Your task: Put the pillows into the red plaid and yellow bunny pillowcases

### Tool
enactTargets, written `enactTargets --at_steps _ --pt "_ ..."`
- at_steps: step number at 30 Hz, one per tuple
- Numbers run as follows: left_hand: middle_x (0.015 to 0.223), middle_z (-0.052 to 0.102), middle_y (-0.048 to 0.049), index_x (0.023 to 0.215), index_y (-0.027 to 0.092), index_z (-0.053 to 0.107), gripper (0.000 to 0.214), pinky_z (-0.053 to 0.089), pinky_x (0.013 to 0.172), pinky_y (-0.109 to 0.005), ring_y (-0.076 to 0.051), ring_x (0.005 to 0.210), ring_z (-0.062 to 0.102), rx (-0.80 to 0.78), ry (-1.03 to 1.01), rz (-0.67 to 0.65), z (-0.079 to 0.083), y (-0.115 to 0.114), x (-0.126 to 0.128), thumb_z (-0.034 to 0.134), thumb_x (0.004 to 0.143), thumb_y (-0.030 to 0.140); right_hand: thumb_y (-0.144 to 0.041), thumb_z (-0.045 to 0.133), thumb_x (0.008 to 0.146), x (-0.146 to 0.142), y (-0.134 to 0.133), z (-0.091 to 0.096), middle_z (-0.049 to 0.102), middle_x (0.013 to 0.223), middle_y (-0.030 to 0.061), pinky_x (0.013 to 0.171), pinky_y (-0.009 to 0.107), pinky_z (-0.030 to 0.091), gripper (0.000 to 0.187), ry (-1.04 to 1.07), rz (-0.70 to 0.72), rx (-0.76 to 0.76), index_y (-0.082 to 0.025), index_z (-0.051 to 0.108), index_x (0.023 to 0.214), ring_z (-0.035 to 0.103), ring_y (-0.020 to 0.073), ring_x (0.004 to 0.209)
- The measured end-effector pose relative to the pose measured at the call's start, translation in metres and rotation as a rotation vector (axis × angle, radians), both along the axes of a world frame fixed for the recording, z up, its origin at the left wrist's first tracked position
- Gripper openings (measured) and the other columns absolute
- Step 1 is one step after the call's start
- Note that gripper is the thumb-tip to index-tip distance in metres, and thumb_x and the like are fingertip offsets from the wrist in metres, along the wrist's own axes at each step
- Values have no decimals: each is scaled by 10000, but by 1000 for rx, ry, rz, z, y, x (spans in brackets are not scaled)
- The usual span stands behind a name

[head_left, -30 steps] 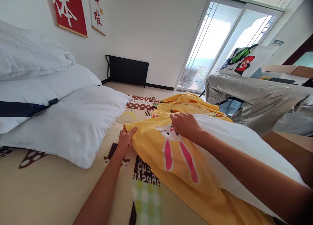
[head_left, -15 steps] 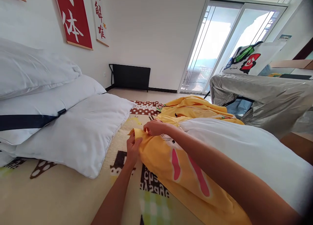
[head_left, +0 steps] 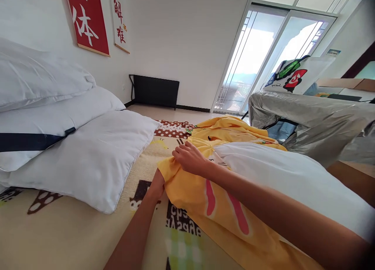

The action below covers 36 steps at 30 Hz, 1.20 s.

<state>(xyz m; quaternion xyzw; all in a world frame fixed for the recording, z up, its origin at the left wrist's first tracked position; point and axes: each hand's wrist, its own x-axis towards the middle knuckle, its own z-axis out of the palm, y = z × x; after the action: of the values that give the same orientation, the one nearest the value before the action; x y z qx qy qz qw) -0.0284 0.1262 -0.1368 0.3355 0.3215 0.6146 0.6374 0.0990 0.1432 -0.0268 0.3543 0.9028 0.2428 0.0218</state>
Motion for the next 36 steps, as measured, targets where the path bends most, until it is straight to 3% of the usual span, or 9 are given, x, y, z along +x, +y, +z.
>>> enactTargets --at_steps 6,11,16,23,27,30,33,36 --pt "808 686 -32 835 181 659 280 463 720 -294 -206 845 594 35 14 102 0 3 3 733 565 178 -99 351 927 4 -13 -18 636 879 106 838 371 307 231 64 -37 49 -131 577 959 553 225 884" --pt "730 664 -19 825 144 655 226 483 704 -290 -185 765 615 -29 -80 66 -7 12 -9 673 601 171 -244 400 953 -8 -25 -31 640 893 92 728 349 351 194 110 -189 -67 -140 564 949 580 232 825" --pt "790 670 -48 861 131 647 199 521 752 -320 -195 800 630 -45 -241 -11 -12 26 -8 618 670 180 -68 391 897 -11 -30 -37 613 938 110 752 357 370 182 51 -113 -53 -116 550 970 561 249 897" --pt "925 687 -83 955 144 652 229 532 833 -366 -225 899 639 -44 -384 -46 -7 30 -8 563 743 147 -12 388 865 2 -41 -35 589 844 105 709 336 371 190 -10 -35 54 -128 537 884 545 232 821" --pt "926 692 -85 975 146 660 269 532 843 -370 -237 919 644 -67 -402 -35 -8 25 -6 570 723 120 -38 401 884 12 -51 -40 593 824 91 702 322 364 178 -50 -6 -27 -134 551 873 556 210 789" --pt "915 697 -79 974 148 664 292 529 848 -361 -241 937 644 -71 -391 -25 -4 18 -5 593 696 97 -72 438 890 15 -47 -29 627 828 79 695 297 348 160 -82 -12 -228 -127 588 881 577 178 763" --pt "929 702 -76 971 146 665 299 518 865 -351 -241 970 637 -53 -378 -35 5 9 -6 622 679 99 -194 451 928 15 -32 -7 656 790 65 607 263 303 218 36 -91 -423 -135 630 817 570 136 677" --pt "944 705 -77 957 140 665 284 507 878 -348 -243 996 629 -38 -365 -57 12 3 -7 645 673 131 -254 429 953 8 -14 12 678 813 50 624 241 310 249 275 -165 -369 -162 661 964 589 130 738"
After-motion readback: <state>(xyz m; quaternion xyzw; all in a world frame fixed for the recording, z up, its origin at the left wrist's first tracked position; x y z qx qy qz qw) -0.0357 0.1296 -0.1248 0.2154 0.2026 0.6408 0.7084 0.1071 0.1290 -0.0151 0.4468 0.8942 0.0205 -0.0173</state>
